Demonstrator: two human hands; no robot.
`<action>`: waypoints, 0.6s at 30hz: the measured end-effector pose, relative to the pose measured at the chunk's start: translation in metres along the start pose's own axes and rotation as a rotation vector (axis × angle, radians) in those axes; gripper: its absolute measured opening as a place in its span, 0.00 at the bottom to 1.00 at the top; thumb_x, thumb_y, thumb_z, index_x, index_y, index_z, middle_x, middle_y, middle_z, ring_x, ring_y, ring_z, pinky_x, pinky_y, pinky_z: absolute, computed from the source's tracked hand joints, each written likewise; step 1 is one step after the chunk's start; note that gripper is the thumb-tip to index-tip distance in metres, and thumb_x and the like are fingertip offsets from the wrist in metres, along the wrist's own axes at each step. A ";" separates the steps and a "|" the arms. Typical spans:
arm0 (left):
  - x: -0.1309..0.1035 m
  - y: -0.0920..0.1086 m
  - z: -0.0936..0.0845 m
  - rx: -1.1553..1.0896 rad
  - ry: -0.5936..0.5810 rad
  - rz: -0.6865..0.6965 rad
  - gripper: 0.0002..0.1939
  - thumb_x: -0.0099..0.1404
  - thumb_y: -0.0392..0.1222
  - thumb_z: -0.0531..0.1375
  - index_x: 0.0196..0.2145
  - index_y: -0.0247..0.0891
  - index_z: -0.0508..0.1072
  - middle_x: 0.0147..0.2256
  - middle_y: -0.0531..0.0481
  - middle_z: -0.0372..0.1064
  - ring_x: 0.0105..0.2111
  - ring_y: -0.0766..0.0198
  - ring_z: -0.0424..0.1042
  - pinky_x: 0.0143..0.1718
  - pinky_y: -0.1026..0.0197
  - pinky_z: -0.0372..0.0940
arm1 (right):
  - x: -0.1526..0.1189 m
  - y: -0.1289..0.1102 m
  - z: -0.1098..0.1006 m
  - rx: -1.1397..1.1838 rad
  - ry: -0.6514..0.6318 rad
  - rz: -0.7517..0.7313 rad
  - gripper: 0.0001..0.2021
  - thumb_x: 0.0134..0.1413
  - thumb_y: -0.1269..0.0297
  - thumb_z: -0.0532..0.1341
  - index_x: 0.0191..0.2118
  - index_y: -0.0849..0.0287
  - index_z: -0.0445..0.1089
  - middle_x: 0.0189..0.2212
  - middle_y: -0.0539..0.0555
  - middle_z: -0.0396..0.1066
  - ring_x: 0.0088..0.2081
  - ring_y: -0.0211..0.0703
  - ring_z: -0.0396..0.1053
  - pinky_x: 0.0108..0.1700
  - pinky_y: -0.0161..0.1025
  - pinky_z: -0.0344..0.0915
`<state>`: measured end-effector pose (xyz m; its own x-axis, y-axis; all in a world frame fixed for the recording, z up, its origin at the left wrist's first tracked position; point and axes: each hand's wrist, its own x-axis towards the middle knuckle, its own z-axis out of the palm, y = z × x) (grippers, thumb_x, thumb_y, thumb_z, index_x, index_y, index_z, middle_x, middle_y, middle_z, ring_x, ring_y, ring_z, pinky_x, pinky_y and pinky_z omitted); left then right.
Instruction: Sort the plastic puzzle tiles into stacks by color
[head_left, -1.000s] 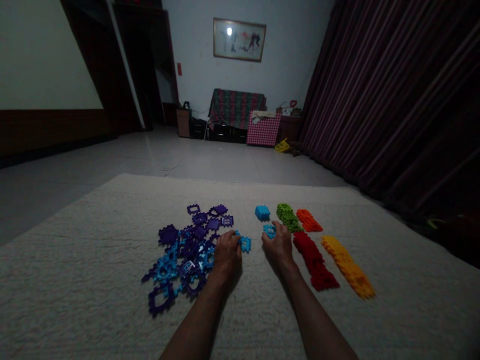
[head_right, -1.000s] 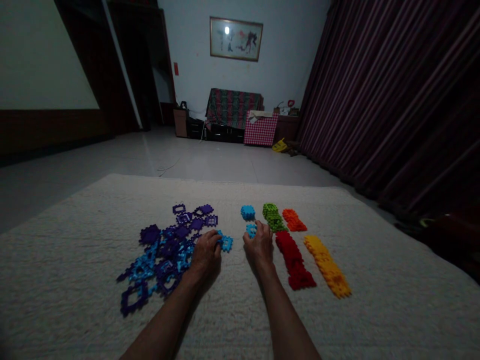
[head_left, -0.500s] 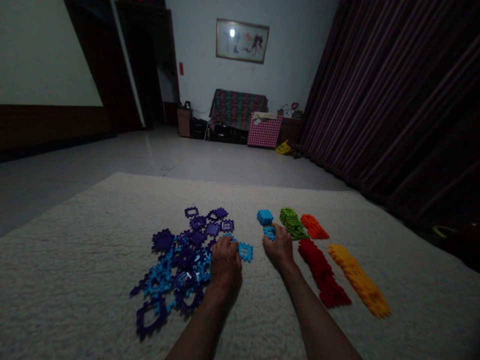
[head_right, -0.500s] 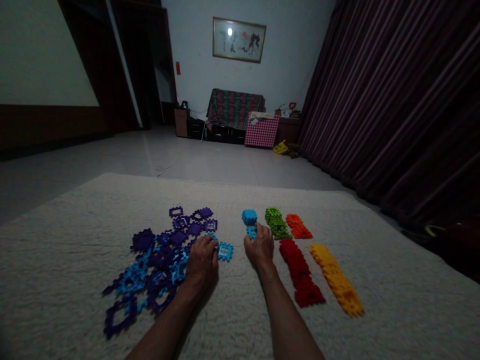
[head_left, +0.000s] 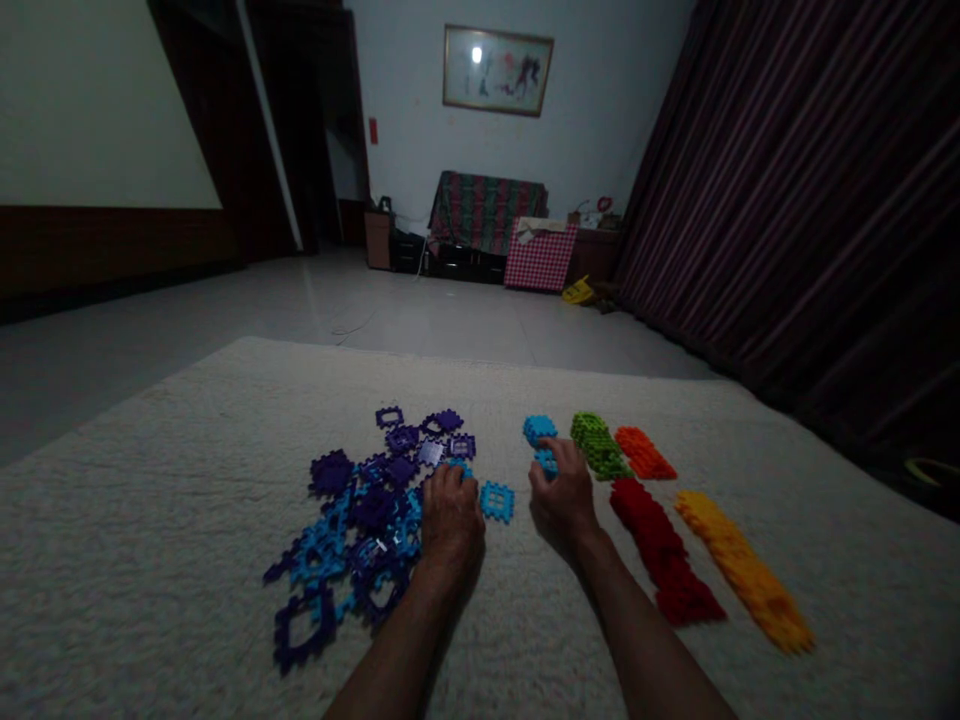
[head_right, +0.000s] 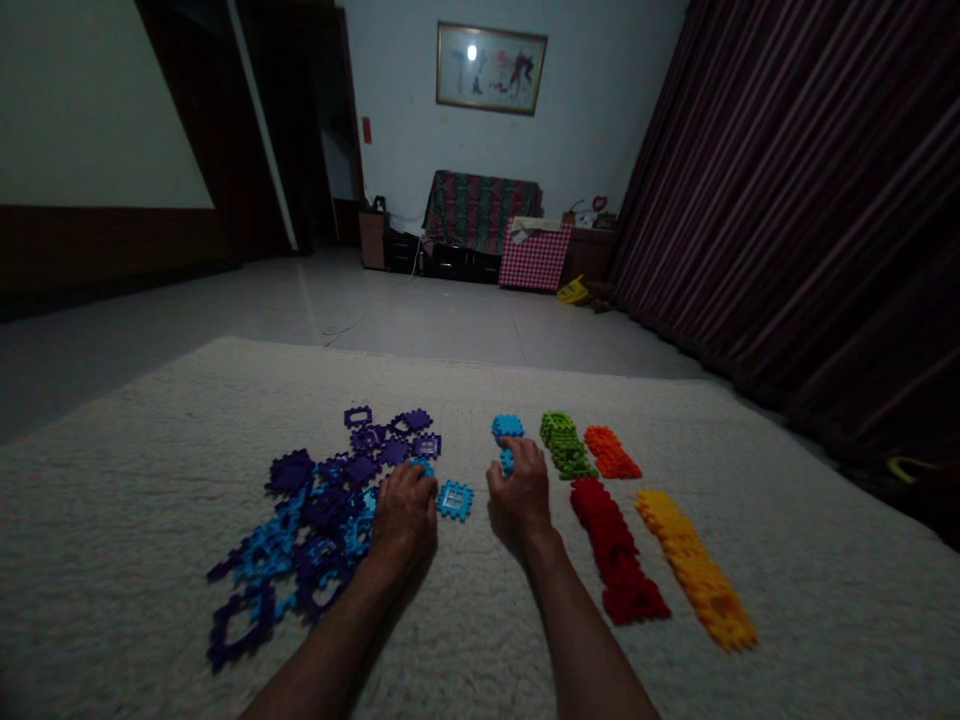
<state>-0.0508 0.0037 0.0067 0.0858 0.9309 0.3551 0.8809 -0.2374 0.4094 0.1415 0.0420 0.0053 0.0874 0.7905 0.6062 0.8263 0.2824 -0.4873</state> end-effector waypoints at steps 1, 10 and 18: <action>0.000 0.000 0.000 0.009 0.002 0.002 0.11 0.67 0.31 0.55 0.39 0.39 0.77 0.50 0.42 0.72 0.58 0.49 0.63 0.58 0.47 0.59 | 0.000 -0.005 -0.001 0.101 -0.095 -0.051 0.13 0.53 0.69 0.57 0.45 0.59 0.72 0.41 0.59 0.73 0.43 0.49 0.71 0.47 0.45 0.68; 0.003 -0.003 0.002 0.013 -0.006 -0.035 0.12 0.66 0.29 0.55 0.39 0.38 0.77 0.51 0.42 0.72 0.58 0.50 0.64 0.60 0.47 0.58 | -0.008 -0.035 -0.019 0.257 -0.659 -0.224 0.21 0.43 0.73 0.64 0.46 0.55 0.72 0.46 0.55 0.71 0.48 0.46 0.69 0.53 0.45 0.68; 0.003 -0.003 0.004 0.020 -0.006 -0.034 0.11 0.66 0.30 0.55 0.40 0.37 0.77 0.52 0.42 0.72 0.58 0.50 0.64 0.60 0.48 0.57 | -0.019 -0.055 -0.050 0.103 -0.473 -0.449 0.18 0.53 0.77 0.58 0.48 0.54 0.71 0.50 0.57 0.71 0.53 0.48 0.69 0.54 0.46 0.69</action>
<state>-0.0513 0.0082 0.0036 0.0583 0.9398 0.3366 0.8925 -0.2001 0.4041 0.1224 -0.0156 0.0515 -0.5267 0.7305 0.4347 0.6659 0.6724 -0.3231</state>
